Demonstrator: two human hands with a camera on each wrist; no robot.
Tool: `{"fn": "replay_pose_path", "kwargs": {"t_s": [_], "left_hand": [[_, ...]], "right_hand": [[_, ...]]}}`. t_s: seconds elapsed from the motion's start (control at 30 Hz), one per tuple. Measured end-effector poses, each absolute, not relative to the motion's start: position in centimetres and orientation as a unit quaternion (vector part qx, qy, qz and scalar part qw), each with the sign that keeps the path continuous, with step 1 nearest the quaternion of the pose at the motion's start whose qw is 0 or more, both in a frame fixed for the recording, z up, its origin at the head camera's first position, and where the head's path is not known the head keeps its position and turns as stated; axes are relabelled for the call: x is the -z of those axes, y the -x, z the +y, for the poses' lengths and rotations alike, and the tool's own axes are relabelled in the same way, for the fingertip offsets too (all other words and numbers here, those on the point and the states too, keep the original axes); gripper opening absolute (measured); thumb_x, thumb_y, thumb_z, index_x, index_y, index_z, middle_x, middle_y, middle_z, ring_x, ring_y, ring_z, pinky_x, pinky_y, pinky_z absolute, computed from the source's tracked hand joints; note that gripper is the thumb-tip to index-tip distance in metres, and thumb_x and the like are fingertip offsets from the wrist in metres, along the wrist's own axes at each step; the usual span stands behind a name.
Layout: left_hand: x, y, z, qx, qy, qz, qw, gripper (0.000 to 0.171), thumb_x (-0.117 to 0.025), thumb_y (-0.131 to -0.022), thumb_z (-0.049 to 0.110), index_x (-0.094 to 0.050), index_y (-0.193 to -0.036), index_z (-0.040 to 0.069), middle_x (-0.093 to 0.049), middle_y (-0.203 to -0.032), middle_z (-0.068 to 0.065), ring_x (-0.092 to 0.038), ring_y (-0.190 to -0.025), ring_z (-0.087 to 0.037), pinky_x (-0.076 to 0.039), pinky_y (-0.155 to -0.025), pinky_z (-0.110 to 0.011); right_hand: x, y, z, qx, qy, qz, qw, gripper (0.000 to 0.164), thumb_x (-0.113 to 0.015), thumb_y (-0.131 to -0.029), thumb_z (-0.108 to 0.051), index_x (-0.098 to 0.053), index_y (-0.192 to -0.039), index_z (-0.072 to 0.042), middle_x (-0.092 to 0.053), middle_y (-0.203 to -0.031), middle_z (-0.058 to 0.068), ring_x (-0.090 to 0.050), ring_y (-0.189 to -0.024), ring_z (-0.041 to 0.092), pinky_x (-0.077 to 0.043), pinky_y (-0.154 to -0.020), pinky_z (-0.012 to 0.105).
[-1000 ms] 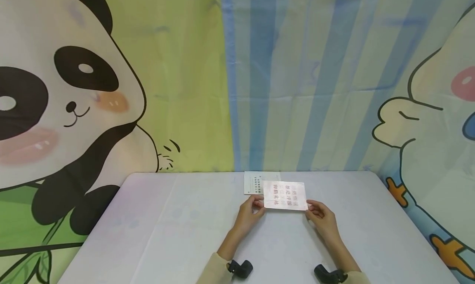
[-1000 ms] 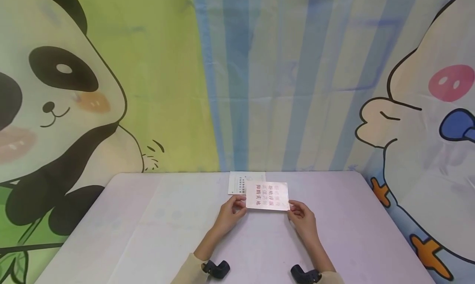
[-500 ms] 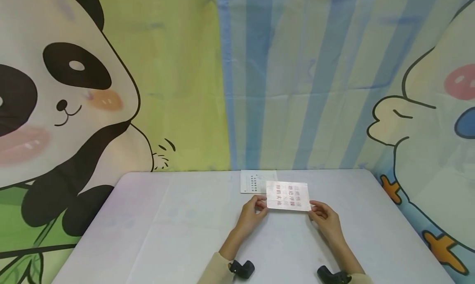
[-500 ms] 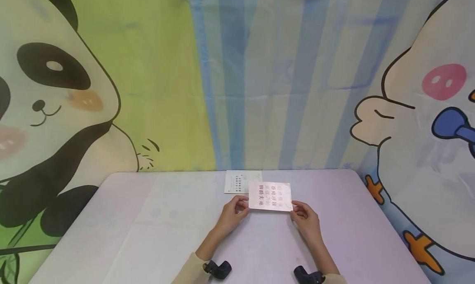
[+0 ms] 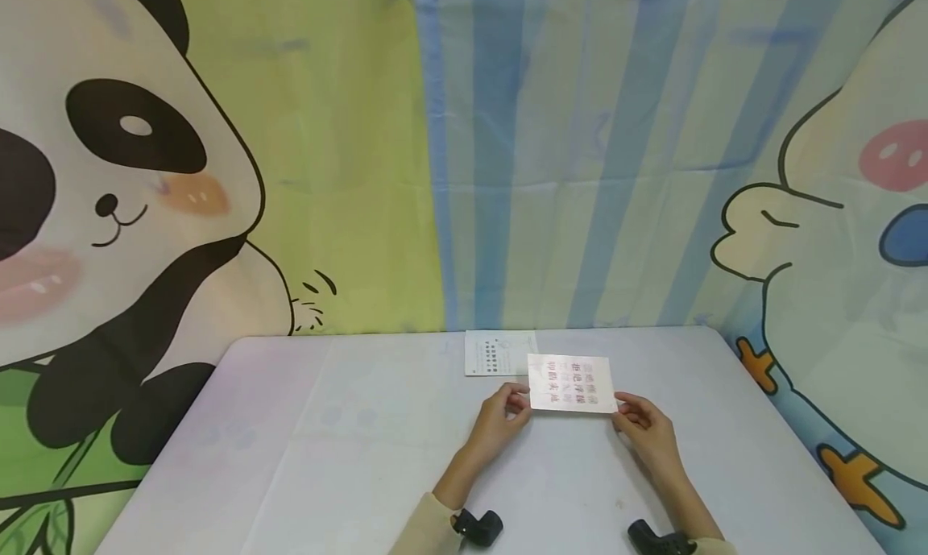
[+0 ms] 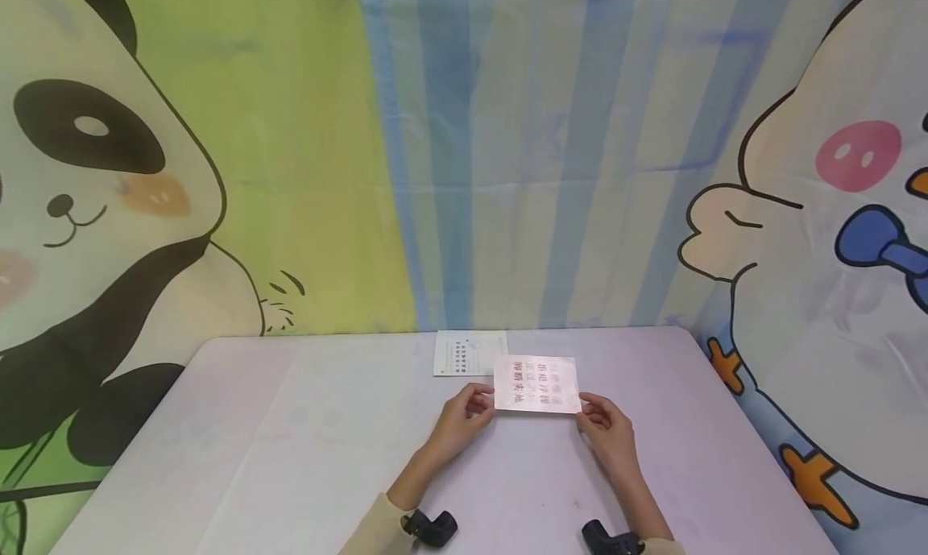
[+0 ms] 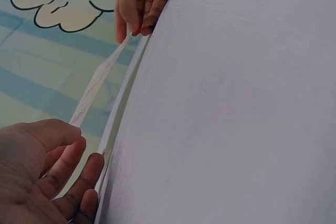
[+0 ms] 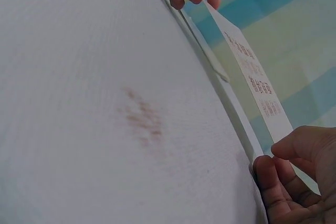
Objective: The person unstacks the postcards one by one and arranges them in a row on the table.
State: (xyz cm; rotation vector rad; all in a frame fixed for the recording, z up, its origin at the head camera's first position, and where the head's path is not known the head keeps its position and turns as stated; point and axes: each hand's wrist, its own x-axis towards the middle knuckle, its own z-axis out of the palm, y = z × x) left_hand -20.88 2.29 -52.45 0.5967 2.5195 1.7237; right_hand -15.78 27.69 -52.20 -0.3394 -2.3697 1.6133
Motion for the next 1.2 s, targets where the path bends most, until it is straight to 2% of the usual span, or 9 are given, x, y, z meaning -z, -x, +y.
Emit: {"fn": "replay_pose_path", "kwargs": {"t_s": [0.13, 0.4, 0.57, 0.73, 0.83, 0.97, 1.2], "left_hand": [[52.6, 20.9, 2.6, -0.556, -0.203, 0.806, 0.014, 0.029, -0.068, -0.087, 0.004, -0.061, -0.115, 0.004, -0.065, -0.089, 0.001, -0.062, -0.083, -0.007, -0.051, -0.083, -0.026], [52.3, 20.6, 3.5, -0.546, -0.220, 0.808, 0.030, 0.031, -0.068, -0.087, 0.002, -0.061, -0.117, 0.003, -0.065, -0.091, 0.001, -0.059, -0.083, -0.002, -0.050, -0.079, -0.020], [52.2, 20.5, 4.2, -0.543, -0.224, 0.808, 0.044, 0.033, -0.067, -0.087, 0.002, -0.061, -0.119, 0.003, -0.065, -0.092, -0.001, -0.058, -0.084, -0.002, -0.050, -0.079, -0.020], [52.5, 20.6, 4.9, -0.533, -0.227, 0.813, 0.053, 0.034, -0.068, -0.087, 0.005, -0.061, -0.120, 0.004, -0.065, -0.091, 0.003, -0.058, -0.084, -0.001, -0.050, -0.080, -0.020], [52.6, 20.7, 5.4, -0.527, -0.227, 0.817, 0.060, 0.033, -0.068, -0.088, 0.007, -0.061, -0.121, 0.006, -0.064, -0.090, 0.006, -0.058, -0.085, -0.001, -0.049, -0.080, -0.019], [52.5, 20.7, 5.9, -0.518, -0.233, 0.821, 0.054, 0.033, -0.068, -0.088, 0.007, -0.062, -0.120, 0.005, -0.064, -0.091, 0.006, -0.059, -0.088, -0.003, -0.049, -0.084, -0.021], [52.6, 20.4, 6.8, -0.494, -0.245, 0.834, 0.029, 0.034, -0.069, -0.087, 0.009, -0.062, -0.120, 0.005, -0.061, -0.099, 0.004, -0.057, -0.094, -0.006, -0.048, -0.088, -0.022]], "right_hand": [[52.0, 15.5, 28.1, -0.542, 0.131, -0.821, 0.122, 0.037, -0.066, -0.089, -0.001, -0.059, -0.126, 0.004, -0.058, -0.104, 0.015, -0.055, -0.078, -0.003, -0.048, -0.068, 0.011], [52.0, 14.8, 29.2, -0.529, 0.140, -0.827, 0.131, 0.037, -0.066, -0.088, 0.000, -0.060, -0.125, 0.002, -0.058, -0.100, 0.009, -0.055, -0.077, -0.004, -0.048, -0.068, 0.011], [51.8, 14.4, 29.7, -0.516, 0.145, -0.833, 0.134, 0.037, -0.066, -0.089, -0.001, -0.060, -0.125, 0.003, -0.058, -0.101, 0.012, -0.055, -0.077, -0.004, -0.047, -0.066, 0.011], [51.4, 14.2, 30.2, -0.511, 0.160, -0.834, 0.129, 0.038, -0.065, -0.089, -0.001, -0.059, -0.127, 0.002, -0.057, -0.102, 0.011, -0.055, -0.077, -0.005, -0.048, -0.064, 0.014], [51.3, 14.1, 30.6, -0.519, 0.168, -0.827, 0.133, 0.038, -0.066, -0.089, -0.002, -0.059, -0.127, 0.001, -0.057, -0.098, 0.005, -0.056, -0.075, -0.005, -0.049, -0.063, 0.015], [51.3, 14.1, 31.0, -0.520, 0.184, -0.823, 0.135, 0.038, -0.065, -0.090, -0.002, -0.059, -0.127, 0.001, -0.056, -0.097, 0.003, -0.057, -0.074, -0.004, -0.050, -0.063, 0.017], [51.3, 14.0, 31.5, -0.516, 0.215, -0.820, 0.126, 0.037, -0.062, -0.091, -0.003, -0.057, -0.128, -0.001, -0.053, -0.105, 0.010, -0.056, -0.073, 0.001, -0.050, -0.060, 0.019]]}}
